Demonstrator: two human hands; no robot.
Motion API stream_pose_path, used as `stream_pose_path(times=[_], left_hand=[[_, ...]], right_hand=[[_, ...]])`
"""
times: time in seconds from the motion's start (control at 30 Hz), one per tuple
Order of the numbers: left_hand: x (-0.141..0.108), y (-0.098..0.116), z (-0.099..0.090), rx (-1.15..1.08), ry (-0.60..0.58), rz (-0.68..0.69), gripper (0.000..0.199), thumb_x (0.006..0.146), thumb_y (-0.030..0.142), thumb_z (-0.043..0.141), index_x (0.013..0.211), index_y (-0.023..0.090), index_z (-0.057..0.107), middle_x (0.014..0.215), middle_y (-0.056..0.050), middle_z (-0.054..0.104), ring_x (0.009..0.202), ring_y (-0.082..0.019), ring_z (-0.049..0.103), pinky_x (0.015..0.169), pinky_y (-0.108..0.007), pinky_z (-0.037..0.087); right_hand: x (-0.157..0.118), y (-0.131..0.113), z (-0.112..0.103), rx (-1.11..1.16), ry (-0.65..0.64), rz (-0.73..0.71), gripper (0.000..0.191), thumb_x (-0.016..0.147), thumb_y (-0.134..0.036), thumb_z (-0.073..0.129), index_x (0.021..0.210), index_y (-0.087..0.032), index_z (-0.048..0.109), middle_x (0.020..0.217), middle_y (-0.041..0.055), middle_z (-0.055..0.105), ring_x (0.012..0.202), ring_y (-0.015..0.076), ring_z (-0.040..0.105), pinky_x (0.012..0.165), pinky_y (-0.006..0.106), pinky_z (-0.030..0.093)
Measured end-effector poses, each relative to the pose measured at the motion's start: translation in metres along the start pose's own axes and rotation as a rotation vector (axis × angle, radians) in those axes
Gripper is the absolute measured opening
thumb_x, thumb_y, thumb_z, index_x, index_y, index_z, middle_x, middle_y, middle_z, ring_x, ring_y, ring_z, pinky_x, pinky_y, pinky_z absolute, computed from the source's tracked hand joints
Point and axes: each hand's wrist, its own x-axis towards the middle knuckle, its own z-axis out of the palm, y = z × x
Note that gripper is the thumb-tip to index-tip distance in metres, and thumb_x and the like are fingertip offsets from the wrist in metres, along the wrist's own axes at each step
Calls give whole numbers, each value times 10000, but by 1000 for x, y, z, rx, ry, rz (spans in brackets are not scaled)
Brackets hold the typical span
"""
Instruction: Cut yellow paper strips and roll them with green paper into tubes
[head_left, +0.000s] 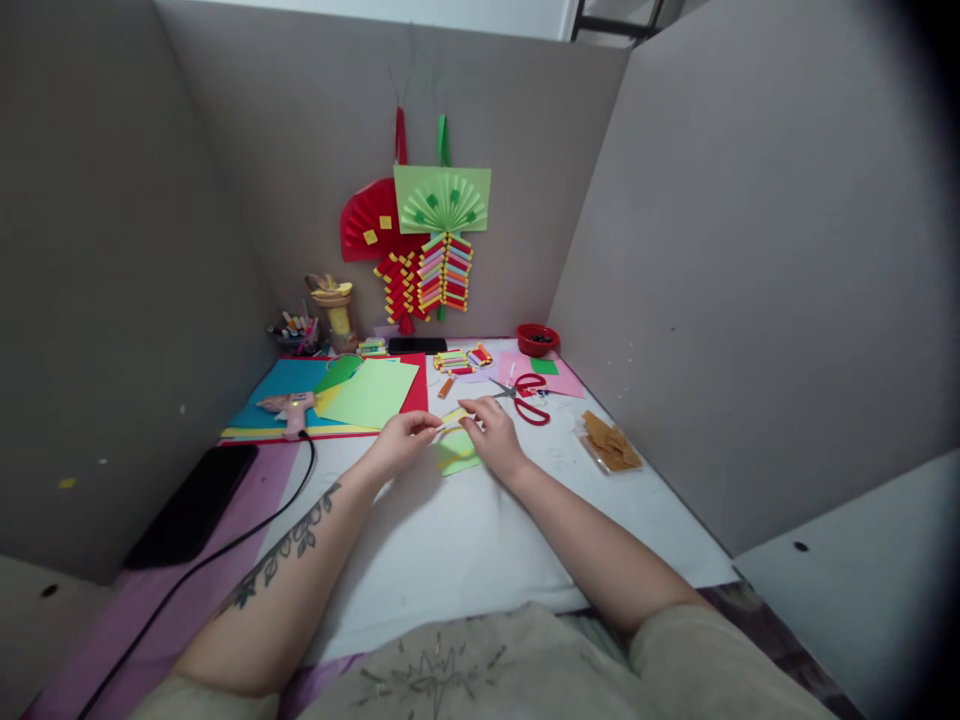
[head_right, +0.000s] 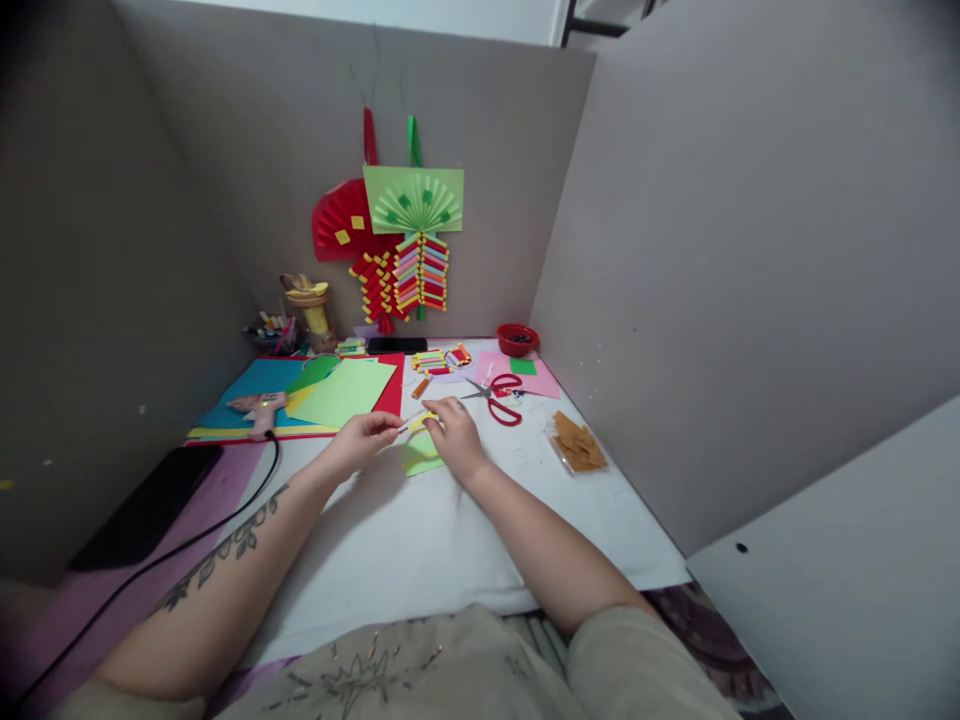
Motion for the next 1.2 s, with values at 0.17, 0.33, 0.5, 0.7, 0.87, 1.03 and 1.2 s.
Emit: stream_pose_path(times=[0.17, 0.33, 0.5, 0.7, 0.87, 1.03, 1.2], left_hand=[[-3, 5, 0, -138, -83, -22, 254, 672, 344, 610, 813, 133, 624, 656, 14, 579, 586, -100, 485, 558, -208, 359], [-6, 10, 0, -184, -130, -24, 292, 685, 405, 626, 788, 135, 583, 661, 21, 540, 584, -88, 455, 545, -200, 337], [-7, 13, 0, -86, -75, 6, 289, 714, 420, 592, 775, 138, 572, 640, 24, 512, 561, -88, 426, 510, -198, 322], [-6, 13, -1, -24, -91, 31, 266, 727, 405, 565, 772, 143, 589, 606, 30, 508, 547, -92, 431, 510, -202, 343], [-7, 15, 0, -26, -82, 0, 241, 716, 388, 561, 736, 147, 568, 580, 43, 479, 519, -79, 391, 488, -191, 312], [-7, 14, 1, -28, -54, -31, 282, 707, 423, 579, 732, 142, 575, 562, 45, 463, 506, -76, 374, 469, -186, 283], [-4, 6, 3, -19, -29, -45, 304, 703, 443, 591, 750, 142, 594, 576, 40, 481, 513, -79, 384, 466, -187, 269]], right_hand=[[2, 2, -5, 24, 103, 29, 262, 831, -168, 500, 1052, -184, 639, 905, 78, 615, 800, 179, 584, 701, 306, 493], [2, 1, -8, 18, 154, -30, 226, 845, -189, 510, 1000, -214, 672, 882, 61, 637, 772, 170, 590, 736, 314, 495], [-1, 1, -7, -8, 152, -149, 232, 865, -212, 520, 1047, -219, 663, 872, 66, 580, 803, 173, 575, 743, 319, 492], [0, -2, -8, -48, 207, -235, 178, 853, -187, 534, 911, -229, 697, 817, 53, 536, 779, 172, 543, 714, 316, 481], [2, -4, -8, -96, 216, -272, 162, 843, -156, 531, 821, -210, 682, 787, 50, 531, 779, 174, 538, 725, 313, 473], [2, 0, -7, -116, 203, -268, 156, 834, -137, 524, 797, -209, 658, 784, 49, 537, 790, 180, 535, 742, 324, 470], [1, 2, -6, -103, 187, -248, 132, 825, -130, 519, 777, -202, 618, 806, 54, 543, 836, 189, 538, 770, 339, 468]])
